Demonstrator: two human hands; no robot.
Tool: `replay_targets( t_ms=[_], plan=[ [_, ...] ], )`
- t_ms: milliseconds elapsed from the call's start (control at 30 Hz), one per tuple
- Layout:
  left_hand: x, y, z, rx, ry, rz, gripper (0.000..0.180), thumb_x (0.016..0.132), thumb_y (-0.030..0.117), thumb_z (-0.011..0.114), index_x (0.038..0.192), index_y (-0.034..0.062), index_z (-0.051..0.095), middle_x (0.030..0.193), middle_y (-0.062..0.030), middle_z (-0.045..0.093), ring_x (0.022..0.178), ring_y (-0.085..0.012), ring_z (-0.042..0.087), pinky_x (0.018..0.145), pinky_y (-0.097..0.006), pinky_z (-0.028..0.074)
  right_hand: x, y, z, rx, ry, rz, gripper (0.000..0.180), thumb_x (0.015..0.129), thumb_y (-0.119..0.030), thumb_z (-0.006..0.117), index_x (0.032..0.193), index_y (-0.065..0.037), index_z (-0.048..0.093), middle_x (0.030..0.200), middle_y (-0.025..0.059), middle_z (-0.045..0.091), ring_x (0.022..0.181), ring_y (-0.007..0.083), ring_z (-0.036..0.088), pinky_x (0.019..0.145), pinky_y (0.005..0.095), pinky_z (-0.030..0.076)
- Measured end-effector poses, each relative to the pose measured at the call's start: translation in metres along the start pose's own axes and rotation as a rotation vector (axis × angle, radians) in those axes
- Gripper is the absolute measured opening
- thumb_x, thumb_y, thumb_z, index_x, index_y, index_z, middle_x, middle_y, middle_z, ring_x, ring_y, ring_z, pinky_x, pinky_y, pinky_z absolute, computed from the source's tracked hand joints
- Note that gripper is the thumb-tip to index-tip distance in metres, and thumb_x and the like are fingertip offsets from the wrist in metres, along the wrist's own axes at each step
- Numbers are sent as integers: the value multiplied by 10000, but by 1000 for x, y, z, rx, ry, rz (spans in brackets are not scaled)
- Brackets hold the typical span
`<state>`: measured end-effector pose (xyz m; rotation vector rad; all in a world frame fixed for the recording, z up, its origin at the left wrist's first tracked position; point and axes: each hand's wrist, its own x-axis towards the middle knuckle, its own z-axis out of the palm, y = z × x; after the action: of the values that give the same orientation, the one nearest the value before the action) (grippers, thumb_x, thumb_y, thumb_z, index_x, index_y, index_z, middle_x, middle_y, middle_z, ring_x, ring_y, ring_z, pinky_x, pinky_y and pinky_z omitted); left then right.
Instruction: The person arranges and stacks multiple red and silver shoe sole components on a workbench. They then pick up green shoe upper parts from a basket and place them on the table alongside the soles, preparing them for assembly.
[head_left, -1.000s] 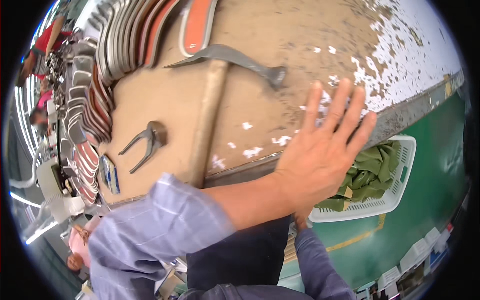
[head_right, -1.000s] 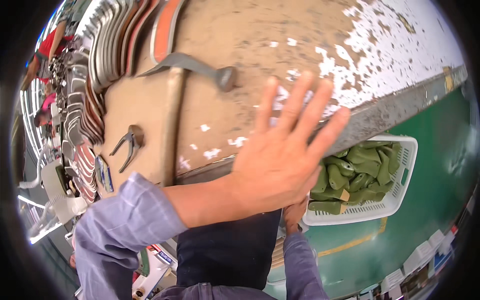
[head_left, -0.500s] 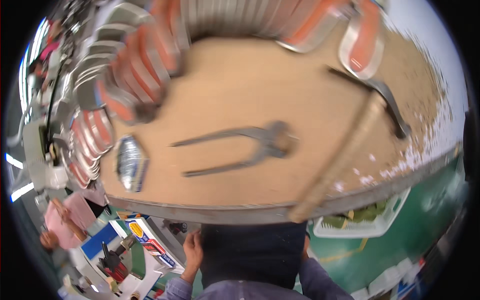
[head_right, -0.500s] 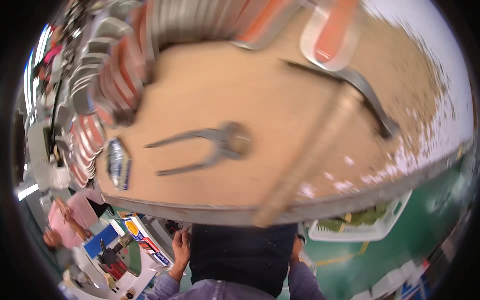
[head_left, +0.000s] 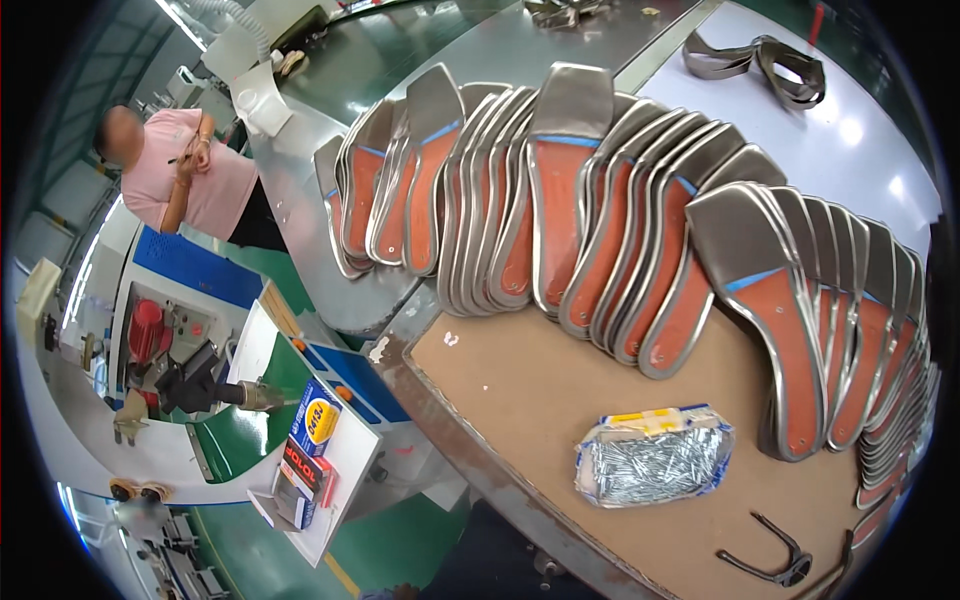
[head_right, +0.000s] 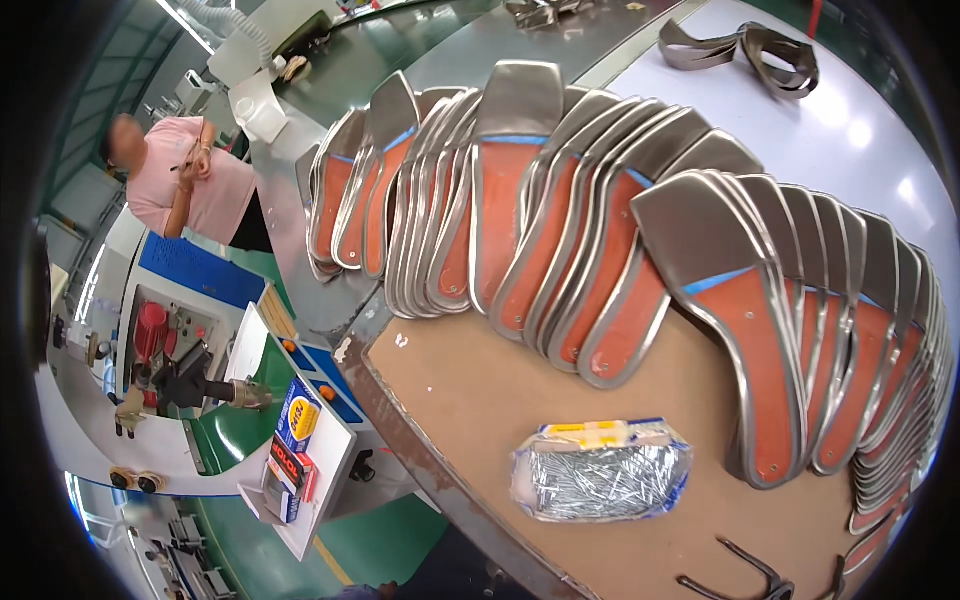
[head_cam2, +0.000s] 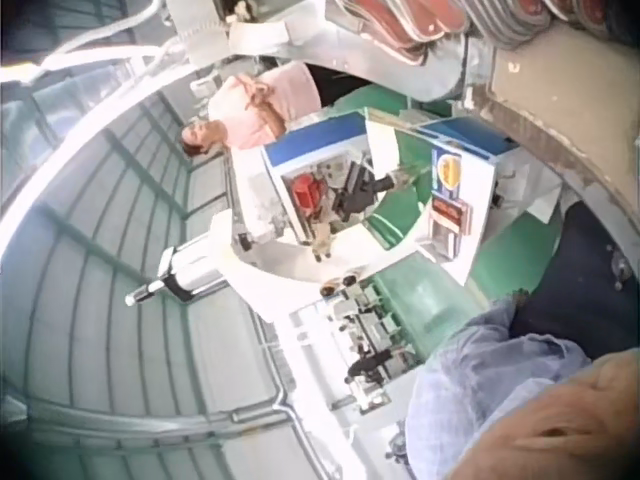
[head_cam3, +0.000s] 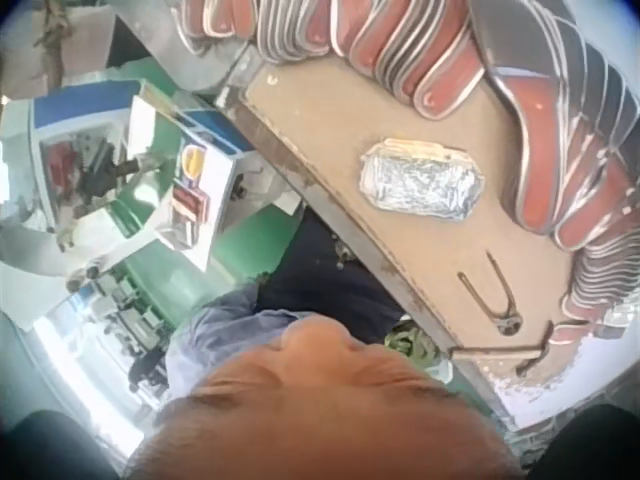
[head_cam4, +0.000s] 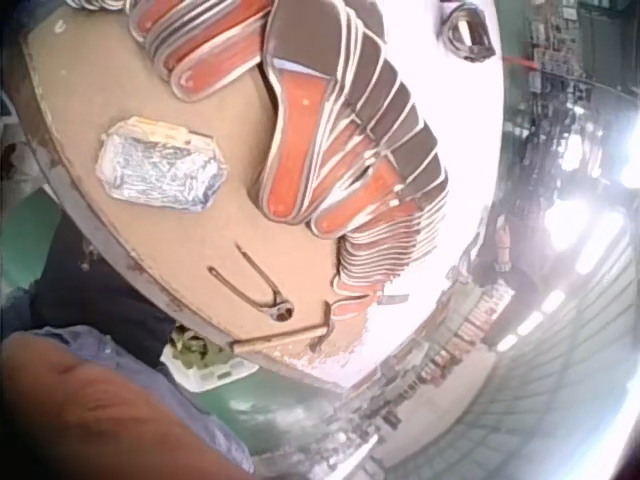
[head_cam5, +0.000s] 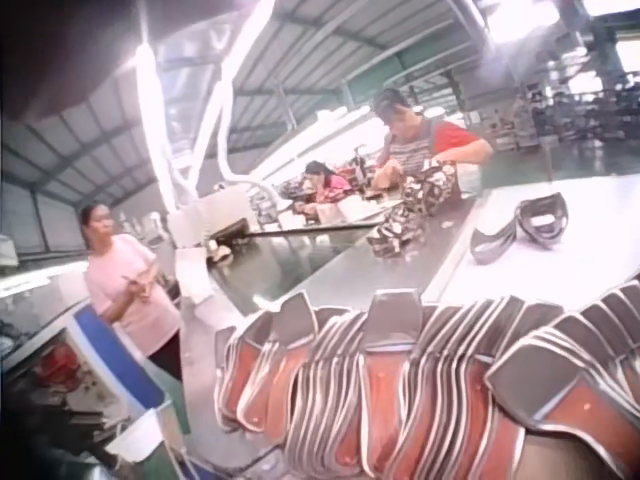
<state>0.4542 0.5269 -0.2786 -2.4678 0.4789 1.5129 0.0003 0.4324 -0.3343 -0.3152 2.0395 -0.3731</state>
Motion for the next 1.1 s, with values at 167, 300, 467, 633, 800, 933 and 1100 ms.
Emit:
replay_targets(
  t_ms=[167,300,467,633,800,933,1100],
  plan=[
    [4,24,-18,-41,21,4,393,1066,315,470,1278,5,585,1134,-211,683,977,-343,672,852,-437,533,6,-11,11,20,-10,21,447,933,-401,653,1143,-11,711,1072,199,732,1008,314,685,907,406,506],
    [8,45,-43,-13,62,69,388,1064,308,479,1284,4,577,1148,-199,678,987,-325,667,862,-425,530,-8,8,15,122,6,39,452,939,-402,649,1154,-10,707,1088,198,730,1028,308,681,921,399,502],
    [32,36,-43,-5,-31,240,382,1062,300,489,1290,3,566,1164,-185,670,999,-302,661,876,-410,527,-50,89,7,307,159,108,458,946,-403,644,1168,-8,704,1107,198,727,1053,300,675,938,390,496],
    [70,33,-21,-160,-120,341,379,1060,292,500,1297,1,555,1181,-170,663,1011,-279,656,889,-395,524,-42,140,14,494,241,104,464,953,-404,639,1183,-6,700,1126,197,725,1079,292,670,955,382,490],
    [82,44,-5,-286,-190,476,377,1058,283,510,1304,0,545,1198,-156,656,1024,-256,650,902,-380,521,-47,142,17,321,200,-319,464,1047,-345,496,1339,7,576,1164,264,687,1158,378,637,1022,422,452],
    [82,72,-9,-401,-157,639,376,1057,277,518,1309,-1,536,1211,-144,650,1033,-238,645,913,-368,518,-44,168,26,237,286,-462,532,1080,-395,435,1355,45,551,1212,238,678,1120,339,657,1001,429,477],
    [70,125,-29,-476,-10,871,376,1055,269,529,1315,-2,525,1228,-130,643,1045,-215,639,926,-353,515,-10,210,-14,1379,384,226,630,1039,-503,522,1328,56,534,1172,203,669,989,302,684,849,406,585]
  ],
)
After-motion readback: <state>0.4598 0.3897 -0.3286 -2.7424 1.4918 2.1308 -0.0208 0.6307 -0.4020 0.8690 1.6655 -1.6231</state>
